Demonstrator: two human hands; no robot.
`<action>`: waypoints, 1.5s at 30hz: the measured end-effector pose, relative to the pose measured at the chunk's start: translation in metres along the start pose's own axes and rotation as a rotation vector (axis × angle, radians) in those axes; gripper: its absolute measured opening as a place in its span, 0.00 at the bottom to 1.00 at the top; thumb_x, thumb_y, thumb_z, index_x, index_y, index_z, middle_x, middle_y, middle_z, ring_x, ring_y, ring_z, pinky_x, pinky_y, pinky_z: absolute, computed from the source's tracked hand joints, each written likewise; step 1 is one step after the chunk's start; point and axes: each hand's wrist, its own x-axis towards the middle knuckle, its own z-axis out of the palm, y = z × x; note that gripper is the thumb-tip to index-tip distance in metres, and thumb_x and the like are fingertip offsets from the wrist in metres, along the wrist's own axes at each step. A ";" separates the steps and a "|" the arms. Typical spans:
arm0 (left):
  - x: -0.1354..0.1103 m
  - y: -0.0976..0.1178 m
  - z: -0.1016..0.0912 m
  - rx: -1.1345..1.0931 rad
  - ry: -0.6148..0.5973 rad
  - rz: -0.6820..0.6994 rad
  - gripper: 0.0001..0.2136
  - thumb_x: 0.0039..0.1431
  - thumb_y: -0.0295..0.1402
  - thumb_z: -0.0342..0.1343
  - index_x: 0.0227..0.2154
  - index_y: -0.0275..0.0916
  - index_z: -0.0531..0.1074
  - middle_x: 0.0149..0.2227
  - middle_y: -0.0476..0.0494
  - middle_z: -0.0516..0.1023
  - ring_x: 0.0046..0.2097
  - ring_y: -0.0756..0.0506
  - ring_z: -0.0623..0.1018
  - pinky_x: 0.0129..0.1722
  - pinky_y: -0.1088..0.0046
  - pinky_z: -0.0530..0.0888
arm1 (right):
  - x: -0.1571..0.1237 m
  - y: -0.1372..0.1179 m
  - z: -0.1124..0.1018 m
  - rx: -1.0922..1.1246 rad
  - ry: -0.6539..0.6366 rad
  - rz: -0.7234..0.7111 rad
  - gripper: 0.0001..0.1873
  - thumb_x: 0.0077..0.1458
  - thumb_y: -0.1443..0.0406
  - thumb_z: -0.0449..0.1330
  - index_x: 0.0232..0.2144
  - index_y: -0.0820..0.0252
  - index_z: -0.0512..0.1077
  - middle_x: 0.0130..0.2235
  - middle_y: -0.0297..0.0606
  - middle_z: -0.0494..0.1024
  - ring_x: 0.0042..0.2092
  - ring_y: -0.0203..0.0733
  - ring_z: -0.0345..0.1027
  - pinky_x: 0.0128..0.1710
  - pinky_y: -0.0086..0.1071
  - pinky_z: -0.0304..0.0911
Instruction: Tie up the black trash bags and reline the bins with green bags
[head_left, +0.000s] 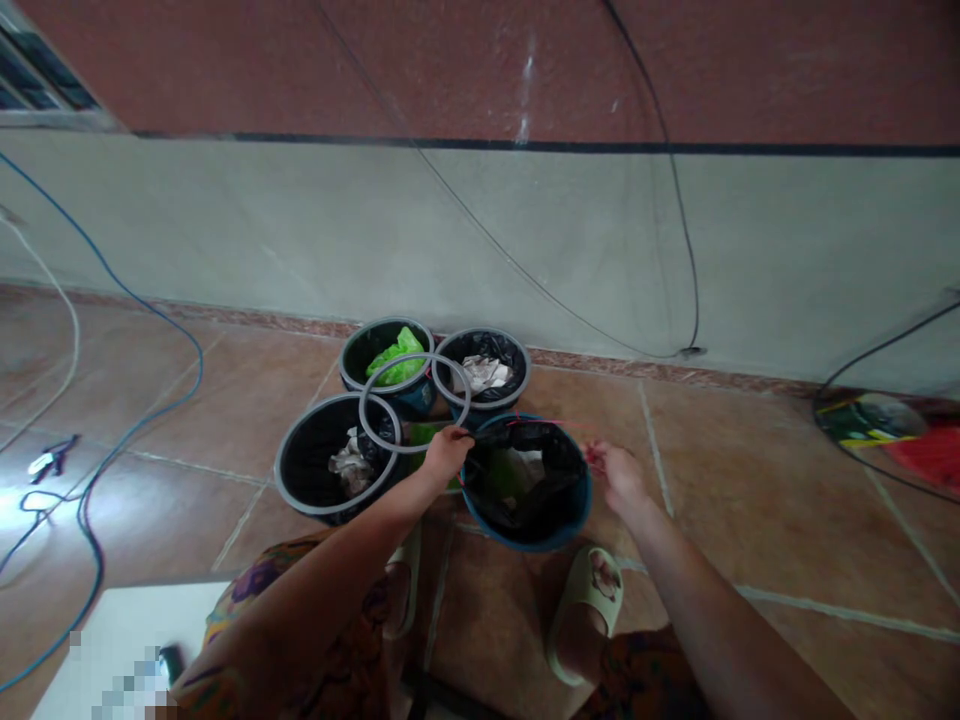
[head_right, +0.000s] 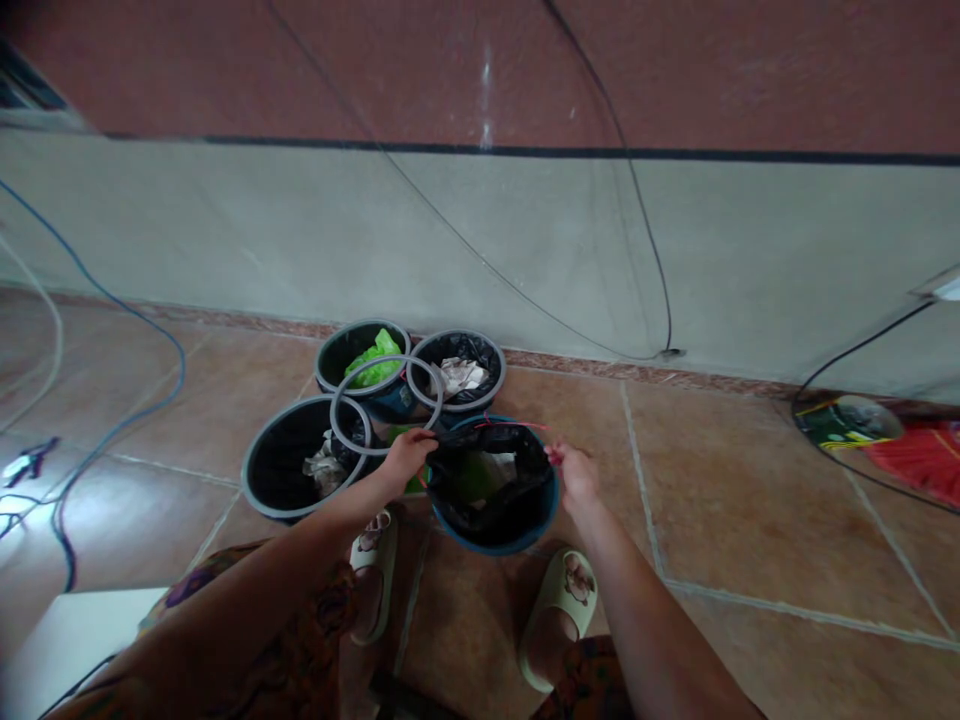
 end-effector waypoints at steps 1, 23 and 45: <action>0.001 0.005 -0.004 -0.043 0.010 0.004 0.11 0.52 0.26 0.55 0.39 0.35 0.75 0.20 0.54 0.67 0.21 0.53 0.66 0.23 0.78 0.64 | 0.000 -0.009 -0.003 0.094 -0.014 0.009 0.04 0.39 0.63 0.57 0.21 0.56 0.70 0.24 0.35 0.77 0.28 0.38 0.71 0.29 0.30 0.66; -0.046 0.085 -0.044 -0.306 -0.406 0.586 0.14 0.49 0.28 0.62 0.41 0.35 0.77 0.35 0.45 0.79 0.35 0.49 0.75 0.38 0.74 0.70 | -0.058 -0.079 0.000 -0.053 -0.243 -0.600 0.12 0.48 0.59 0.64 0.35 0.56 0.78 0.33 0.35 0.80 0.33 0.39 0.69 0.35 0.32 0.63; -0.037 0.071 -0.007 0.284 -0.155 0.667 0.19 0.49 0.21 0.54 0.46 0.35 0.74 0.45 0.37 0.78 0.43 0.43 0.77 0.49 0.66 0.71 | -0.079 -0.076 0.053 -0.421 -0.581 -0.597 0.18 0.60 0.56 0.52 0.23 0.58 0.72 0.27 0.35 0.77 0.31 0.40 0.69 0.35 0.33 0.60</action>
